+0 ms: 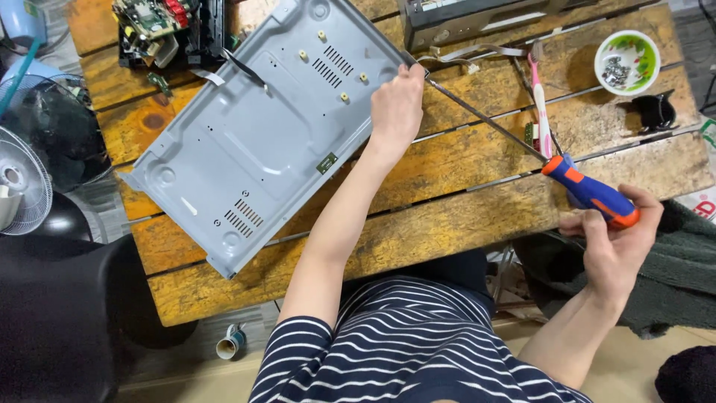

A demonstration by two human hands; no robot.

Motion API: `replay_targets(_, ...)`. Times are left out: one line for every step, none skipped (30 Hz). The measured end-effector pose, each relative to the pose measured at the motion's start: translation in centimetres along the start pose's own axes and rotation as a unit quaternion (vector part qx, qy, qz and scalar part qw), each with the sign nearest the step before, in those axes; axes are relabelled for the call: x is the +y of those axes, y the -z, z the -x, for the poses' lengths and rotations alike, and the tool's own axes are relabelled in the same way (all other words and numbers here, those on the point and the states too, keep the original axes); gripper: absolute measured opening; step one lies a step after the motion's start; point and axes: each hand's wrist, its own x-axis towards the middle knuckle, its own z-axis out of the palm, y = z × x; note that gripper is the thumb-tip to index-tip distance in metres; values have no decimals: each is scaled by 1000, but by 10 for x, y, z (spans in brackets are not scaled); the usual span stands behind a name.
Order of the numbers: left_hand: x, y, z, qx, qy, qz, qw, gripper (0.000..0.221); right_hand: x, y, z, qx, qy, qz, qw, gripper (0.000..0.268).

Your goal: Removing screws and a metal panel from an electronic device using a screwdriver.

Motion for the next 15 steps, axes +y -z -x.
replay_targets(0,-1,0,-1,2,1,1000,17,9,5,-3,-1,-1,2,1000,39)
replay_targets(-1,-2,0,-1,1,-7,1000,17,17,10,-6,-8,3,30,1000,28)
replay_targets(-1,-3,-1,0,0,-14,1000,17,26,16,-9,-16,7,59,998,37)
replay_targets(-2,-6,-2,1,-1,-15,1000,17,30,18,-8,-15,8,58,998,37)
replay_targets(-2,-8,-3,6,-2,-12,1000,15,35,19,-8,3,-17,73,997,35)
replay_targets(-3,-12,1,6,-1,-9,1000,14,39,22,-4,19,-46,90,995,34)
replay_targets(-3,-10,2,2,0,-9,1000,14,27,15,-2,17,-49,91,994,34)
replay_targets(-2,-8,1,-3,2,0,1000,12,14,9,-1,9,-49,62,997,30)
replay_targets(-1,-6,-1,-8,4,8,1000,11,1,2,-1,1,-48,34,998,46)
replay_targets(-2,-8,-2,-8,4,8,1000,11,0,2,-2,1,-49,34,998,46)
replay_targets(-4,-10,-3,-5,5,1,1000,12,-1,2,-3,-4,-26,17,1000,37)
replay_targets(-3,-13,-1,-4,5,-5,1000,12,-2,3,-2,-10,-5,2,1000,30)
replay_targets(-4,-13,0,-7,6,-3,1000,12,13,6,-4,-10,-7,4,1000,30)
replay_targets(-3,-13,0,14,2,-7,1000,15,27,10,-7,4,-23,-4,1000,33)
replay_targets(-3,-12,0,35,-1,-11,999,17,41,14,-10,19,-38,-12,999,46)
